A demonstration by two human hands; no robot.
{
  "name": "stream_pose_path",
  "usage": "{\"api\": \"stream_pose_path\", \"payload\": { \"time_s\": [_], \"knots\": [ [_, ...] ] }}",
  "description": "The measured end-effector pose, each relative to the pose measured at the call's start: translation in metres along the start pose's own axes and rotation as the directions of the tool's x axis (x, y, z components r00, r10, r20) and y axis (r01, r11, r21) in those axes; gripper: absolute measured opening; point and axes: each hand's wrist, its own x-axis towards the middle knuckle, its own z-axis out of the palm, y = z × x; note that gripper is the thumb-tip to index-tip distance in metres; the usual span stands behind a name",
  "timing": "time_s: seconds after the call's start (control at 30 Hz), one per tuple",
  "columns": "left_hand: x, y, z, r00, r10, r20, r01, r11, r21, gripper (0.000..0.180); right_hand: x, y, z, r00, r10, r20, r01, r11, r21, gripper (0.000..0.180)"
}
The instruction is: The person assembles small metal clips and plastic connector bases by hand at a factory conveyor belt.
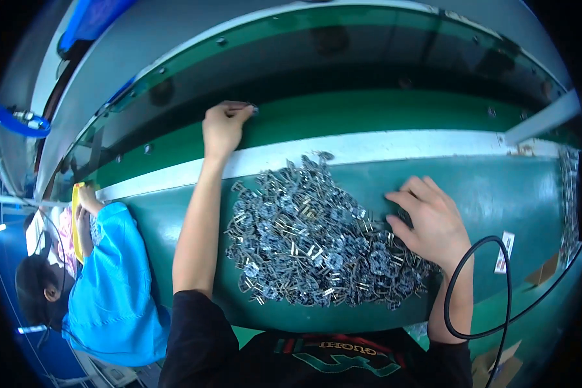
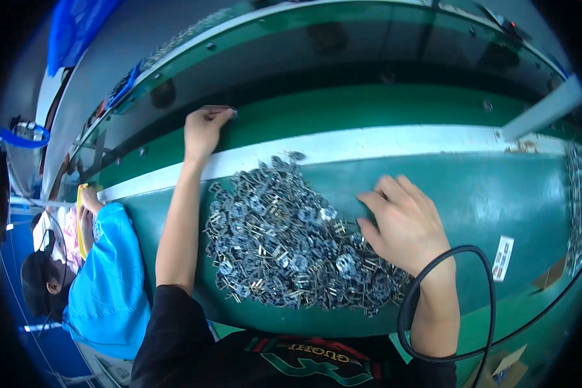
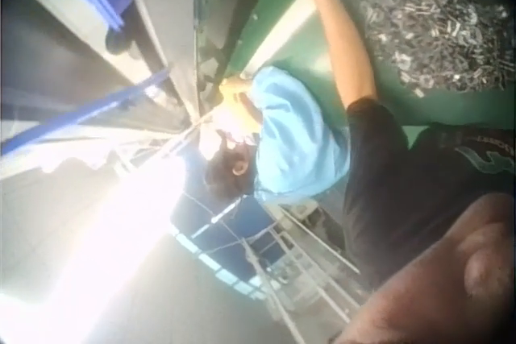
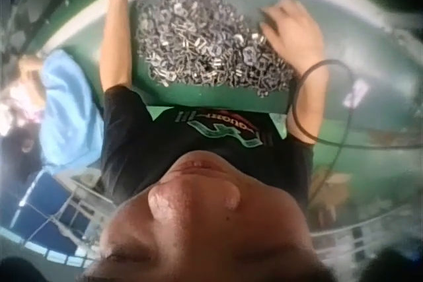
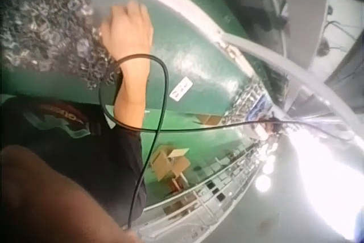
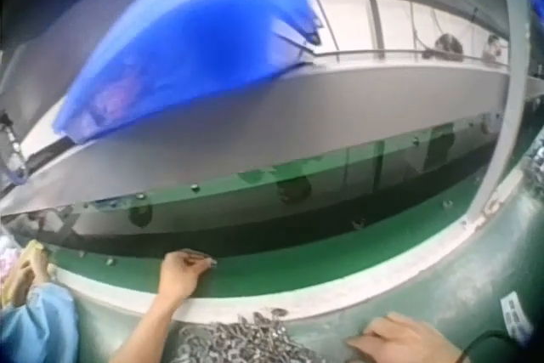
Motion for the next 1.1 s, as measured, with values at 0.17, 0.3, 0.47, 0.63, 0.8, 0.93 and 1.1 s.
{"api": "stream_pose_path", "payload": {
  "time_s": [0.17, 0.3, 0.47, 0.63, 0.8, 0.93, 1.1],
  "knots": [
    [0.003, -0.006, -0.034, 0.979, 0.124, -0.163, -0.095, 0.98, 0.173, 0.029, -0.005, 0.008, 0.002, 0.989, 0.067, 0.134, -0.083, 0.99, 0.117, 0.018],
    [0.004, -0.029, -0.054, 0.996, 0.08, -0.027, -0.071, 0.969, 0.235, 0.04, 0.0, 0.01, -0.002, 0.995, 0.056, 0.081, -0.073, 0.971, 0.229, 0.017],
    [0.007, -0.034, -0.046, 0.978, 0.189, 0.089, -0.206, 0.948, 0.244, 0.039, 0.007, 0.014, -0.006, 0.997, 0.005, 0.073, -0.029, 0.939, 0.342, 0.021],
    [-0.014, 0.022, -0.04, 0.994, 0.105, 0.034, -0.107, 0.991, 0.076, 0.042, 0.005, 0.026, 0.004, 0.991, 0.102, 0.088, -0.128, 0.515, 0.848, 0.015],
    [-0.072, 0.085, -0.04, 0.978, 0.05, 0.204, 0.09, 0.777, -0.623, 0.046, 0.008, 0.008, 0.011, 0.945, 0.278, 0.172, -0.186, 0.023, 0.982, 0.019],
    [-0.119, 0.126, -0.04, 0.852, -0.029, 0.522, 0.495, 0.364, -0.789, 0.037, 0.003, -0.015, 0.011, 0.964, 0.249, 0.099, -0.079, -0.087, 0.993, 0.03],
    [-0.156, 0.135, -0.03, 0.84, 0.093, 0.535, 0.499, 0.257, -0.828, 0.035, 0.001, -0.045, 0.02, 0.956, 0.269, -0.115, 0.059, 0.211, 0.976, 0.027]
  ]
}}
